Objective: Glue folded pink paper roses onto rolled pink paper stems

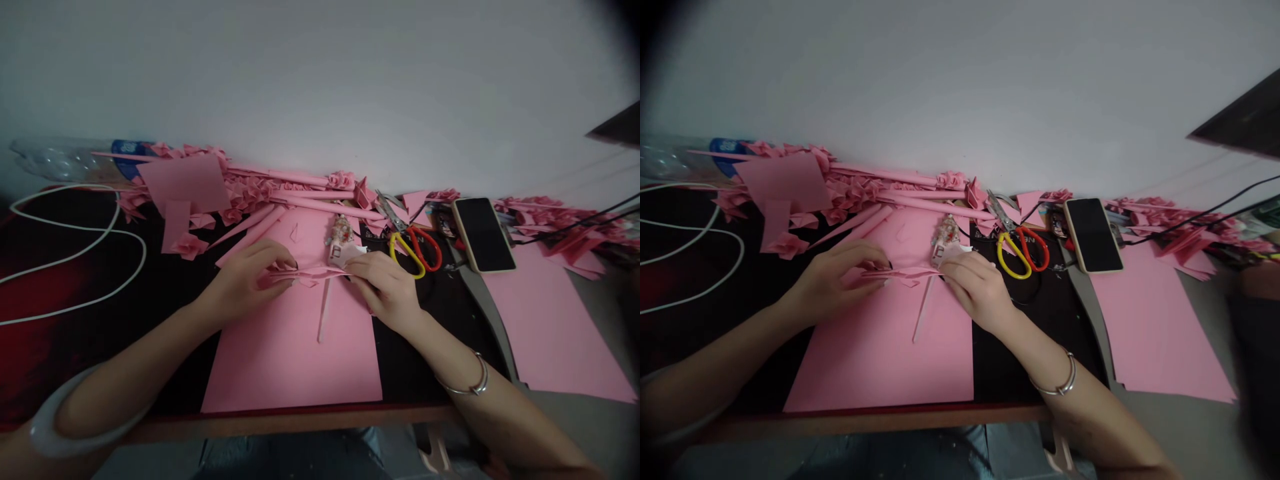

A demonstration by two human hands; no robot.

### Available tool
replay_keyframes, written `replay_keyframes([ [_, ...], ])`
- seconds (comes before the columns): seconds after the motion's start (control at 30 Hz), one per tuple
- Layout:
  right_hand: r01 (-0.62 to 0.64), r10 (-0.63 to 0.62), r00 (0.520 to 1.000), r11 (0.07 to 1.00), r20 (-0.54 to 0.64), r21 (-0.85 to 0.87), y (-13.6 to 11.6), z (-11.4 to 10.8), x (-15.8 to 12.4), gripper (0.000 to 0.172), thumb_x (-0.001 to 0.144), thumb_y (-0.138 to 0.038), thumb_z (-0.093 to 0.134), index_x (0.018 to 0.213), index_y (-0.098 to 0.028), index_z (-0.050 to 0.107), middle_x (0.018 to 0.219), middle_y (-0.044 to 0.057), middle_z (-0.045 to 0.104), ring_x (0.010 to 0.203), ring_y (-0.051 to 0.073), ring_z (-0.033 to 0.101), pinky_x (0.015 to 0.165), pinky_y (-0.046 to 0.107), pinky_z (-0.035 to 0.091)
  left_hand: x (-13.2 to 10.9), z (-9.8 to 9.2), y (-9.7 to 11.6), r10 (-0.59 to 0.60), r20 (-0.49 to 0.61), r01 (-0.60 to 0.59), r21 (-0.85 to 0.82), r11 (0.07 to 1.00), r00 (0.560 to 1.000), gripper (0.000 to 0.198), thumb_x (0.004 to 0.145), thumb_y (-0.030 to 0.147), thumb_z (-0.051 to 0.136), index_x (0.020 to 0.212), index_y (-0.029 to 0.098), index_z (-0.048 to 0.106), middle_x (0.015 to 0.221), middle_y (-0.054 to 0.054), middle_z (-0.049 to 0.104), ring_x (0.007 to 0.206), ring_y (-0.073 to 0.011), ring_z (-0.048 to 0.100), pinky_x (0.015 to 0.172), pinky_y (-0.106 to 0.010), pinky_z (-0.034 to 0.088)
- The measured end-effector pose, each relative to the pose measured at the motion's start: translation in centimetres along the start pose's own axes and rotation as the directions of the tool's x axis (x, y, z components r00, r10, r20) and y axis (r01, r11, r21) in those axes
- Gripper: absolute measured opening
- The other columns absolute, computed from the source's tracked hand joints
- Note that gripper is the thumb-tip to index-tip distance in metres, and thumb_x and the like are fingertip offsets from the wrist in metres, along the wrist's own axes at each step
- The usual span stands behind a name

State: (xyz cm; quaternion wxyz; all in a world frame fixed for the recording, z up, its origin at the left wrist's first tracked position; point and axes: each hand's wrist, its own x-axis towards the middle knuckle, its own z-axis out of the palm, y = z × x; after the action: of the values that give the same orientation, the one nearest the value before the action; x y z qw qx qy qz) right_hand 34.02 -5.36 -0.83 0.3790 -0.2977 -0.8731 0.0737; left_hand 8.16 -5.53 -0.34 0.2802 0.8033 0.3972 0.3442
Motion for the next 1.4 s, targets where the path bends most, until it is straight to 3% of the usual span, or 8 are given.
replay_keyframes([
  [0.4,0.007,-0.008,0.999,1.0,0.032,0.014,-0.1,0.06,0.01,0.023,0.086,-0.006,0.053,0.104,-0.017,0.062,0.093,0.01,0.069,0.09,0.02,0.063,0.081,0.04,0.054,-0.34,0.34,-0.15,0.12,-0.026,-0.117,0.099,0.988,0.992,0.009,0.084,0.013,0.055,0.083,0.019,0.062,0.084,-0.005,0.063,0.082,-0.0161,0.059,0.076,-0.027,0.047],
  [0.6,0.022,-0.022,1.0,1.0,0.012,0.02,-0.12,0.07,0.11,0.02,0.085,-0.005,0.054,0.1,-0.015,0.063,0.09,0.011,0.069,0.088,0.02,0.063,0.079,0.039,0.054,-0.26,0.58,-0.61,0.281,-0.111,-0.262,0.159,0.952,0.953,0.009,0.083,0.01,0.058,0.082,0.018,0.062,0.08,-0.002,0.065,0.078,-0.0138,0.062,0.073,-0.025,0.051],
  [0.77,0.021,-0.021,1.0,0.999,0.011,0.024,-0.16,0.07,0.13,0.021,0.084,-0.004,0.054,0.1,-0.015,0.064,0.09,0.011,0.069,0.087,0.02,0.063,0.079,0.038,0.054,-0.26,0.67,-0.71,0.315,-0.131,-0.29,0.179,0.94,0.94,0.011,0.081,0.008,0.06,0.085,0.018,0.062,0.081,-0.002,0.066,0.079,-0.0135,0.063,0.074,-0.024,0.052],
  [1.07,0.013,-0.013,1.0,0.999,0.011,0.032,-0.19,0.12,0.14,0.019,0.083,-0.002,0.056,0.097,-0.011,0.065,0.089,0.013,0.069,0.087,0.02,0.063,0.08,0.037,0.053,-0.31,0.71,-0.68,0.318,-0.14,-0.294,0.168,0.941,0.938,0.011,0.08,0.006,0.062,0.084,0.016,0.061,0.081,-0.003,0.065,0.08,-0.0135,0.062,0.076,-0.024,0.052],
  [1.27,-0.029,0.029,1.0,0.999,0.011,0.039,-0.31,0.05,0.05,0.021,0.084,-0.004,0.055,0.1,-0.014,0.065,0.094,0.011,0.069,0.09,0.019,0.065,0.082,0.035,0.054,-0.15,0.55,-0.27,0.185,-0.09,-0.17,0.147,0.974,0.979,0.007,0.082,0.009,0.059,0.084,0.016,0.059,0.081,-0.002,0.063,0.078,-0.0131,0.061,0.073,-0.024,0.05],
  [1.4,-0.044,0.044,0.999,0.999,0.008,0.028,-0.43,0.02,-0.03,0.022,0.085,-0.006,0.055,0.102,-0.016,0.064,0.097,0.009,0.07,0.094,0.018,0.065,0.086,0.034,0.054,-0.1,0.46,-0.17,0.179,-0.116,-0.161,0.152,0.975,0.977,0.006,0.082,0.01,0.059,0.085,0.015,0.059,0.082,-0.002,0.063,0.078,-0.0126,0.061,0.072,-0.023,0.05],
])
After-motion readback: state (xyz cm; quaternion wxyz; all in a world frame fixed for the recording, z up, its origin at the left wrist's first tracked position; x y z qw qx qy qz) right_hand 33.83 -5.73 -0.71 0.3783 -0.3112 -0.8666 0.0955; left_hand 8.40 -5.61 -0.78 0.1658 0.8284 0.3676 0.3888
